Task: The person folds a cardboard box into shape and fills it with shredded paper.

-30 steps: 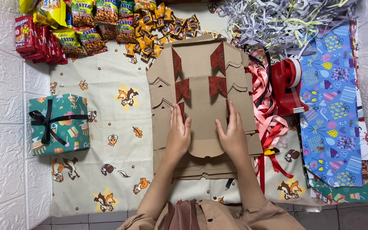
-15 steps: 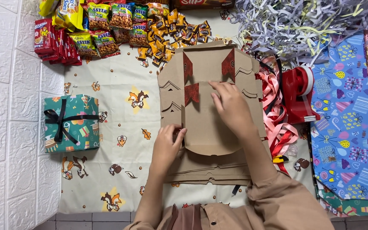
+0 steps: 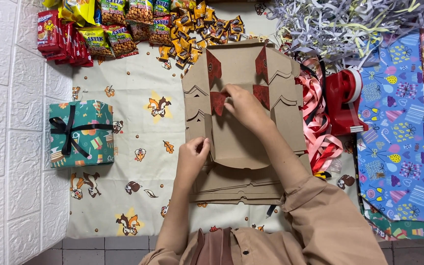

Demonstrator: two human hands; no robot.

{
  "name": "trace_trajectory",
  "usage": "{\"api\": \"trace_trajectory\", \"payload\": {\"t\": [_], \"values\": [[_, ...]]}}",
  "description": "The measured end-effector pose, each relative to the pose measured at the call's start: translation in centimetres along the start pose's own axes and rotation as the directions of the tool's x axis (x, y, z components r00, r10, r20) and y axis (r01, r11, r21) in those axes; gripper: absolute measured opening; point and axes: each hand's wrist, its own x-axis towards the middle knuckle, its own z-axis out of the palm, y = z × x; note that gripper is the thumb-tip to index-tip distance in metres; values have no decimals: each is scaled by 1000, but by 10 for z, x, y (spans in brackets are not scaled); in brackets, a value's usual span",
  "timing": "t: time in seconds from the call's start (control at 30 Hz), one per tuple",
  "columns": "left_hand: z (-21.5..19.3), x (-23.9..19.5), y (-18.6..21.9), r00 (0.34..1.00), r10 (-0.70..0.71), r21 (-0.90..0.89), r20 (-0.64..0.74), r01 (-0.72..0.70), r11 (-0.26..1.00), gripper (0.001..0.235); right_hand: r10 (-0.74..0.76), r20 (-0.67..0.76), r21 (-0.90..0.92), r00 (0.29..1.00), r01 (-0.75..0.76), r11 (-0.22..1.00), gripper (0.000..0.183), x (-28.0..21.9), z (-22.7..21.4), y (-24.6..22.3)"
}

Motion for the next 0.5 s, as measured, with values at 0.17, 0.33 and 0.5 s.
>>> {"api": "trace_trajectory", "payload": {"t": [0.17, 0.33, 0.5], "values": [[2, 3, -2, 999, 30, -29, -24, -31, 999, 26, -92, -3, -120, 996, 91, 989, 23, -1, 2, -5], [3, 1, -1, 994, 82, 47, -71, -79, 996, 27, -308, -31, -368, 951, 275, 888, 21, -6, -1, -14], [3, 1, 6, 984, 142, 84, -109, -133, 988, 30, -478, -45, -389, 877, 426, 817, 12, -13, -12, -17]]}}
